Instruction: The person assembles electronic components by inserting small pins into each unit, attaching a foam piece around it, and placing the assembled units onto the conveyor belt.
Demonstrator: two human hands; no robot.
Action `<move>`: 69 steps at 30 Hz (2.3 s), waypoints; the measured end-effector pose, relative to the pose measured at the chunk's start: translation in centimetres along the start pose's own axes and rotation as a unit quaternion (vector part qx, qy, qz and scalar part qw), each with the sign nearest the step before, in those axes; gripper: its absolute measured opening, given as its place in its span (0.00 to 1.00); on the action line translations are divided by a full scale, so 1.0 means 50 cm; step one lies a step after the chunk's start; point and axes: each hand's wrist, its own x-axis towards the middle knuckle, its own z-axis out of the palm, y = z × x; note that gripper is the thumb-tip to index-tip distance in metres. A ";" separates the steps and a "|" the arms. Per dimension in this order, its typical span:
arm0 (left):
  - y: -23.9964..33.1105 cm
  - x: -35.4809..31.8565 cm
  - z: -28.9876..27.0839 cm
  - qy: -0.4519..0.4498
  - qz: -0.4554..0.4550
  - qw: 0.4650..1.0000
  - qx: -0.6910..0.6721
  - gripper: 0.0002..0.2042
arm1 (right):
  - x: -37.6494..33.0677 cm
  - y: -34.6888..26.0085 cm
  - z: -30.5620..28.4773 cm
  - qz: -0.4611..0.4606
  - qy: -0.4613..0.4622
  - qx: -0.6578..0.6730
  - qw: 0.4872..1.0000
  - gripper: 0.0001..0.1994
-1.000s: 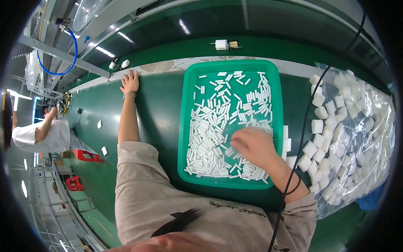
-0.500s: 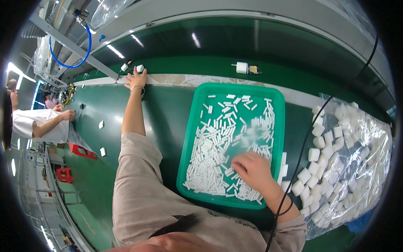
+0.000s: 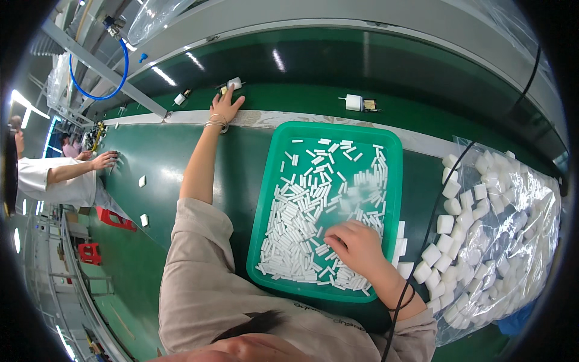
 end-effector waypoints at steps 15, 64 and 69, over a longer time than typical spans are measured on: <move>0.135 -0.201 0.055 0.169 0.121 0.974 -0.092 0.26 | -0.014 0.007 0.000 0.006 -0.028 0.003 1.000 0.06; 0.138 -0.209 0.050 0.167 0.089 0.979 -0.082 0.22 | -0.016 0.007 0.002 -0.047 -0.082 -0.021 0.995 0.08; 0.137 -0.209 0.049 0.164 0.089 0.979 -0.083 0.23 | -0.016 0.006 0.004 -0.045 -0.073 -0.027 0.996 0.05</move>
